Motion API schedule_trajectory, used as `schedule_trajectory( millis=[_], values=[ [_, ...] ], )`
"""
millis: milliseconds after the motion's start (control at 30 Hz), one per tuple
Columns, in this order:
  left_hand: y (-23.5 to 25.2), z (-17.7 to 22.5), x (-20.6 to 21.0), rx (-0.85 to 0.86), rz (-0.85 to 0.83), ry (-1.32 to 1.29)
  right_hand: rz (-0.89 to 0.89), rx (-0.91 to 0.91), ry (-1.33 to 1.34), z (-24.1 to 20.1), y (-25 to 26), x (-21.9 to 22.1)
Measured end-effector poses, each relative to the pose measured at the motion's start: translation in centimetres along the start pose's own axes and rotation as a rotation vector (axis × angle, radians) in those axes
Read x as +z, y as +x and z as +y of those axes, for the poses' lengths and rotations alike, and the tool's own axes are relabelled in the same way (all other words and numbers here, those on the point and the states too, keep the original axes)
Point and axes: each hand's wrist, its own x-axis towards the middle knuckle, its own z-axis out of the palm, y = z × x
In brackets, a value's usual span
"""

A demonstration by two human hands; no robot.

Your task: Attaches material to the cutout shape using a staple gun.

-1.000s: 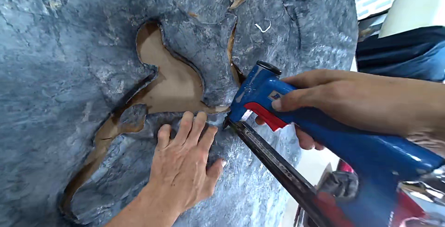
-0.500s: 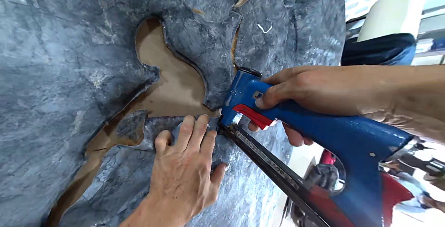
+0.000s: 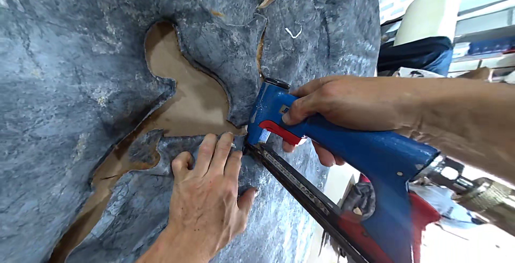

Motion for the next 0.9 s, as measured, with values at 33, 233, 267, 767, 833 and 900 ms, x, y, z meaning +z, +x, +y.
schedule_trajectory(
  millis=[33, 233, 267, 767, 833, 900],
  values=[
    [0.1, -0.1, 0.1, -0.003, 0.016, -0.001, -0.030, -0.008, -0.001, -0.4, 0.1, -0.4],
    [-0.3, -0.3, -0.1, -0.022, 0.067, -0.005, -0.079, -0.029, 0.049, -0.5, 0.2, 0.0],
    [-0.4, -0.4, -0.1, -0.021, 0.066, -0.001, -0.087, -0.030, 0.022, -0.8, 0.2, -0.2],
    [-2.1, 0.3, -0.9, 0.068, 0.173, -0.001, -0.059, -0.151, -0.067, -0.6, -1.4, -0.9],
    [-4.0, 2.3, -0.7, 0.094, 0.218, 0.033, -0.024, -0.223, -0.091, -0.5, -2.5, -1.7],
    [-5.6, 4.3, -0.1, 0.054, 0.169, 0.094, 0.035, -0.266, -0.107, 0.2, -3.2, -1.8]
  ],
)
